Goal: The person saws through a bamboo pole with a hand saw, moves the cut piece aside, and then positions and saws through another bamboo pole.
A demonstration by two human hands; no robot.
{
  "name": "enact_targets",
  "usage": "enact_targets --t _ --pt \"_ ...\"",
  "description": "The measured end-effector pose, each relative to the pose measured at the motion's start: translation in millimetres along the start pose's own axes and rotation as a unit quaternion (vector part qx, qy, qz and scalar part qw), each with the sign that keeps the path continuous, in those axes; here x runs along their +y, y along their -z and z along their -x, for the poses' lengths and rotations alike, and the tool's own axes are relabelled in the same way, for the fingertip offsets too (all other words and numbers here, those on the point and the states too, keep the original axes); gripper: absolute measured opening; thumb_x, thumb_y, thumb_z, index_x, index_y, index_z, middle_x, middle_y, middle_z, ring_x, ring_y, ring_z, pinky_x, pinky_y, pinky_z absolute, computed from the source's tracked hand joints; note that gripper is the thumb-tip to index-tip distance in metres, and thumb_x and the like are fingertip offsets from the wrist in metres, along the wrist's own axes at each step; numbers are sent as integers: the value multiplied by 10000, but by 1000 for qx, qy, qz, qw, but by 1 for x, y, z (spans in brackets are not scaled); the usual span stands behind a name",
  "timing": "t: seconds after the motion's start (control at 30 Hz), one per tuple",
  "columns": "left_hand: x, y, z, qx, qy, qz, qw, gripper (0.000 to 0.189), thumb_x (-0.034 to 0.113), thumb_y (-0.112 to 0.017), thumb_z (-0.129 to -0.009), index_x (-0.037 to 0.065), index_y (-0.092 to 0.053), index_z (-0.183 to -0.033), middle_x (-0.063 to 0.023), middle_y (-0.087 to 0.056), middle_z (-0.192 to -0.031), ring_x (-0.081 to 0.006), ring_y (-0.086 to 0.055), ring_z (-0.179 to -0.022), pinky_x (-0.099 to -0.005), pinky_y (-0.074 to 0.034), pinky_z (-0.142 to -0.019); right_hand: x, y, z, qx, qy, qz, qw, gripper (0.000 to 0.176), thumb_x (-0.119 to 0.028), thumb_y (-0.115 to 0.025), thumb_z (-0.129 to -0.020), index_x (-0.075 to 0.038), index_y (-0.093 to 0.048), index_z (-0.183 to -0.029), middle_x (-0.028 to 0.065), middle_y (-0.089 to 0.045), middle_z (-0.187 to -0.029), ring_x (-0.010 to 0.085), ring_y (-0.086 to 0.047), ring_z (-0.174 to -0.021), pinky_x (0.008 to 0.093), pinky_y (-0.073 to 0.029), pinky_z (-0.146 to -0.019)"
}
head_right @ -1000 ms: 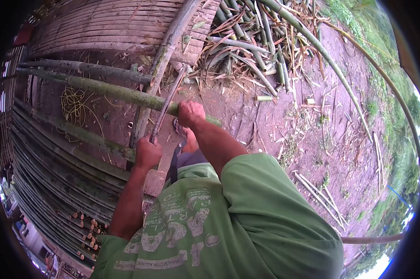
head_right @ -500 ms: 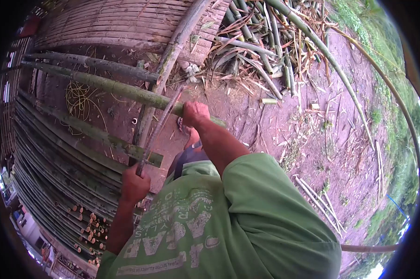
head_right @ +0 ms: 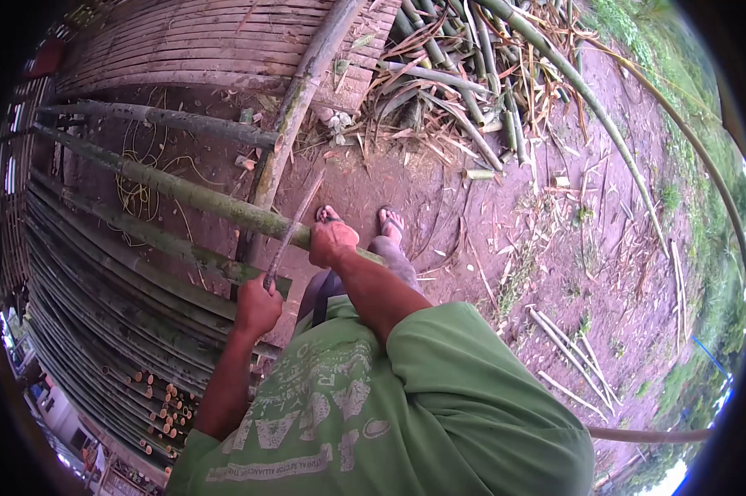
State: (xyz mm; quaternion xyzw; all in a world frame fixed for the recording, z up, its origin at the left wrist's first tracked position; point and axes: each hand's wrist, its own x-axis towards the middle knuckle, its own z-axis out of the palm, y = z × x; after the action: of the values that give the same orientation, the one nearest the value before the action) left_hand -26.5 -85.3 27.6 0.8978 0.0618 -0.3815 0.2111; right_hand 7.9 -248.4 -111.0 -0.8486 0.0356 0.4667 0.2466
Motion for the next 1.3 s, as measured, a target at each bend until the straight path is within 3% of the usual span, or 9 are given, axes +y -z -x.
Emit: enact_targets --t 0.2,0.3,0.4,0.5,0.6,0.7,0.77,0.93,1.3 --pt "34 21 -15 -62 1 -6 998 188 142 -605 -821 -40 -600 -870 -288 -634 -850 -449 -623 -858 -489 -484 -762 -2 11 3 -44 -39 -1 998 429 -109 -680 -703 -73 -649 -1129 121 -633 -1204 264 -619 -1112 402 -544 -853" --pt "40 21 -20 -28 -30 36 999 279 180 -729 -709 16 -504 -728 -168 -571 -653 -323 -599 -622 -432 -467 -614 0 11 9 -7 -29 -4 1000 539 -101 -654 -726 -47 -549 -1252 144 -548 -1321 290 -618 -1103 408 -542 -853" --pt "61 32 -27 -31 -35 81 996 331 217 -768 -707 28 -500 -750 -132 -572 -646 -276 -579 -602 -403 -469 -606 4 -1 8 41 0 15 999 599 -93 -624 -750 -14 -454 -1319 172 -475 -1386 311 -621 -1084 411 -535 -861" --pt "66 37 -29 -28 -58 51 997 350 233 -775 -722 27 -494 -761 -110 -557 -635 -258 -556 -584 -379 -462 -586 1 16 12 -9 10 21 1000 588 -86 -603 -761 8 -435 -1316 200 -472 -1377 318 -624 -1070 408 -531 -865" --pt "31 18 -17 20 -57 103 993 307 196 -754 -722 26 -499 -738 -105 -532 -604 -246 -532 -542 -371 -447 -551 5 12 8 0 5 20 1000 562 -93 -627 -743 10 -478 -1275 212 -477 -1366 320 -625 -1069 408 -530 -867" --pt "-42 -43 -7 104 -83 120 984 265 156 -720 -724 22 -493 -700 -108 -492 -556 -239 -489 -488 -378 -430 -519 10 14 -2 -34 5 15 999 501 -101 -648 -721 3 -554 -1202 209 -498 -1343 324 -623 -1073 404 -528 -877" --pt "-10 -19 18 72 -34 93 992 151 130 -626 -750 20 -525 -736 -168 -561 -603 -371 -590 -582 -461 -455 -580 11 19 3 11 1 11 1000 403 -108 -661 -706 -17 -633 -1097 190 -547 -1273 320 -625 -1070 396 -531 -882" --pt "-8 39 137 33 41 48 997 141 111 -593 -761 -3 -518 -727 -178 -533 -560 -380 -561 -521 -455 -439 -536 6 18 9 -9 8 18 1000 387 -105 -679 -698 -26 -649 -1076 174 -588 -1195 316 -626 -1066 394 -535 -877" --pt "-8 59 130 30 40 64 997 125 68 -556 -772 -7 -492 -695 -178 -491 -519 -338 -501 -450 -405 -399 -484 9 9 3 10 -9 11 1000 336 -92 -651 -732 -40 -646 -1064 160 -593 -1217 304 -630 -1072 450 -556 -816"
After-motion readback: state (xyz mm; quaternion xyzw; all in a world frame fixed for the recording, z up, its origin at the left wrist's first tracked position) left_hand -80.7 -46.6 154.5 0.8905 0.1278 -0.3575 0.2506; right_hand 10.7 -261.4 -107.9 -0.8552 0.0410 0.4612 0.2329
